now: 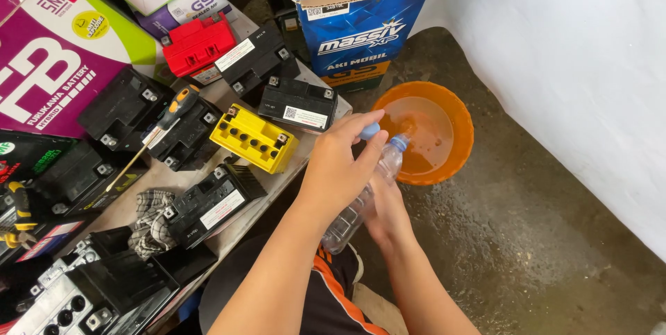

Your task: Refilling battery cells with liquid using a syringe

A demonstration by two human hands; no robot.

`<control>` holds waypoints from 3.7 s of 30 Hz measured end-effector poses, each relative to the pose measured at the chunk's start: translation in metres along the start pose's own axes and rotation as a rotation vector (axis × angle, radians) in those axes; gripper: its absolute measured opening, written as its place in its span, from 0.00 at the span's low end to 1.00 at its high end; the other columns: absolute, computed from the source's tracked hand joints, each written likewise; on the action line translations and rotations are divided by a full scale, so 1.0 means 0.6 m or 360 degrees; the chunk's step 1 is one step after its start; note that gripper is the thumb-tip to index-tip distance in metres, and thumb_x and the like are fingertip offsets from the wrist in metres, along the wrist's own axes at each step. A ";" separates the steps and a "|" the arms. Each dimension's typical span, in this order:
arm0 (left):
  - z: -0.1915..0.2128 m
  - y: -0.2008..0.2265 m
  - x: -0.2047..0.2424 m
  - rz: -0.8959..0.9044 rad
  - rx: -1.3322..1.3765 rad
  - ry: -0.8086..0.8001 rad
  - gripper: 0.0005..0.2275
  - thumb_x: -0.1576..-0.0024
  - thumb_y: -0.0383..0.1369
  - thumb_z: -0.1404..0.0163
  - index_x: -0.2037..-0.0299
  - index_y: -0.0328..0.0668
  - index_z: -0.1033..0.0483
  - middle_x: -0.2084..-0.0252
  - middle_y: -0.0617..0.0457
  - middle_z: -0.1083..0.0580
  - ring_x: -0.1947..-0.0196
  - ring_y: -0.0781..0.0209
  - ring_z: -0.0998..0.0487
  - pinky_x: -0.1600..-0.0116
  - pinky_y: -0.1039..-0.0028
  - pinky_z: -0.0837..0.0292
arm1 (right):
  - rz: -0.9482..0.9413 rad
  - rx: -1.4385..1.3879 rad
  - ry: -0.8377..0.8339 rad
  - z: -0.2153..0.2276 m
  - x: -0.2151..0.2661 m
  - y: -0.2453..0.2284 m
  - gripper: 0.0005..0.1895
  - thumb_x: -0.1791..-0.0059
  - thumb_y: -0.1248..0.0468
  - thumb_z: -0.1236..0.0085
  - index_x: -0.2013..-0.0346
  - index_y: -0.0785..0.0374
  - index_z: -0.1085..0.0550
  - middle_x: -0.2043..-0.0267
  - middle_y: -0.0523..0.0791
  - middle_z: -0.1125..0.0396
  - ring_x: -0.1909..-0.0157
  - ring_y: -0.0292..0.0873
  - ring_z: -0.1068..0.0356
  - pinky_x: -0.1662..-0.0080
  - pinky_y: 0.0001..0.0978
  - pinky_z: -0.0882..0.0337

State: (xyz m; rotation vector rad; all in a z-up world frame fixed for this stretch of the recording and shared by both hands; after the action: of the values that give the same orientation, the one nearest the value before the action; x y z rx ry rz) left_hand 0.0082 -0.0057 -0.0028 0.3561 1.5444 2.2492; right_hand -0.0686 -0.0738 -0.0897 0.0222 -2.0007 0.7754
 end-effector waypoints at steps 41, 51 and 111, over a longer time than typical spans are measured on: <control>-0.002 0.003 -0.006 0.0104 -0.0074 -0.0091 0.17 0.37 0.40 0.51 0.42 0.41 0.23 0.50 0.41 0.21 0.45 0.46 0.20 0.44 0.65 0.21 | -0.0233 -0.0182 -0.0132 0.019 -0.034 -0.003 0.22 0.53 0.57 0.38 0.50 0.68 0.25 0.56 0.51 0.27 0.52 0.52 0.24 0.49 0.56 0.24; 0.001 0.003 -0.003 0.0192 -0.0102 -0.0154 0.18 0.37 0.42 0.52 0.40 0.42 0.24 0.48 0.42 0.21 0.43 0.46 0.21 0.42 0.65 0.22 | -0.0207 -0.0286 -0.0100 0.044 -0.069 0.020 0.21 0.54 0.58 0.38 0.49 0.66 0.24 0.58 0.50 0.26 0.57 0.51 0.23 0.53 0.55 0.23; 0.102 0.037 0.042 -0.0213 0.0738 -0.0135 0.11 0.39 0.29 0.43 0.47 0.39 0.19 0.48 0.46 0.21 0.44 0.60 0.21 0.39 0.69 0.24 | 0.1074 0.1183 -0.0750 -0.052 0.143 -0.075 0.36 0.62 0.63 0.24 0.43 0.65 0.32 0.52 0.52 0.27 0.48 0.44 0.27 0.44 0.46 0.26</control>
State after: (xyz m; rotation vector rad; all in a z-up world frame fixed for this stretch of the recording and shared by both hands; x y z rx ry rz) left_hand 0.0075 0.0497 0.0399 0.4520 1.9717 1.7383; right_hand -0.0764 -0.0683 0.0114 -0.0445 -2.0309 2.0774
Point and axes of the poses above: each hand's wrist, its own x-axis away from the middle knuckle, its own z-axis out of the back of the hand, y = z × x, the point moved 1 cm from there along -x, towards the middle knuckle
